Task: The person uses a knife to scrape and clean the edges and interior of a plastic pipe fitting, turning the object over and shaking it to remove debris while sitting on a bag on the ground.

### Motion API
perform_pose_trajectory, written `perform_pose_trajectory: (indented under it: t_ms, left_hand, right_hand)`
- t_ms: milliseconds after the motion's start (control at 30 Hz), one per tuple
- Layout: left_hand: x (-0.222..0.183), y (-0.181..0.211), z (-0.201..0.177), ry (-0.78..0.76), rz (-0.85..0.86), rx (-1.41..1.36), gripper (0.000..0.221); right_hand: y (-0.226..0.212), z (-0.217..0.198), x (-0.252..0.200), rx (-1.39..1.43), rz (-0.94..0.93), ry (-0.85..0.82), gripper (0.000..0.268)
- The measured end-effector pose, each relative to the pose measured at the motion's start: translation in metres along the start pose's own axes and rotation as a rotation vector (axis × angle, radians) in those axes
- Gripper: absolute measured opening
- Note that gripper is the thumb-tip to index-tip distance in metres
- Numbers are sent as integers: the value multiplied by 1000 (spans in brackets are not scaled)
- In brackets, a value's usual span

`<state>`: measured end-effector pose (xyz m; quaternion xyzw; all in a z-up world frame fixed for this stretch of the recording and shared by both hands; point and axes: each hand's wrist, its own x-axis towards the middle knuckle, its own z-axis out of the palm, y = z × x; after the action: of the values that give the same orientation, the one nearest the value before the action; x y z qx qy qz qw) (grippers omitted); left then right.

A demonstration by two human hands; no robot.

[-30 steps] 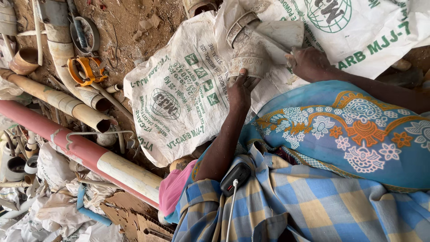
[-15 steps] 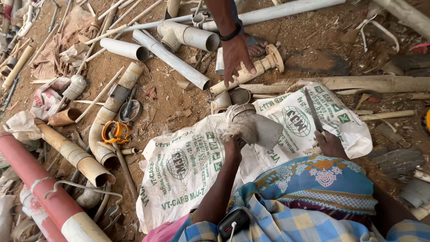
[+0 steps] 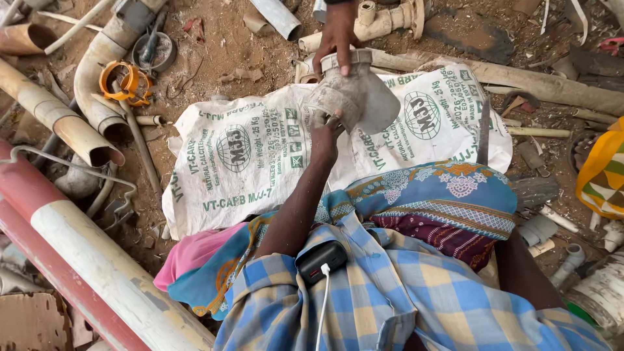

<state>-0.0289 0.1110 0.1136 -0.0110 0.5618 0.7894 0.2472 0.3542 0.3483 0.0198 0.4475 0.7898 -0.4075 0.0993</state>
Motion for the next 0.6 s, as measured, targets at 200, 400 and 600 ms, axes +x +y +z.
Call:
perform_pose_trajectory:
  t_ms: [200, 400, 600]
  left_hand:
    - [5, 81, 73, -131, 193, -2, 38]
    - [-16, 148, 75, -249, 468, 154, 55]
    - [-86, 161, -11, -145, 140, 377, 48]
  right_hand:
    - [-4, -12, 16, -57, 23, -29, 41]
    - [-11, -14, 17, -3, 28, 29, 40]
    - [-20, -43, 17, 136, 41, 215, 39]
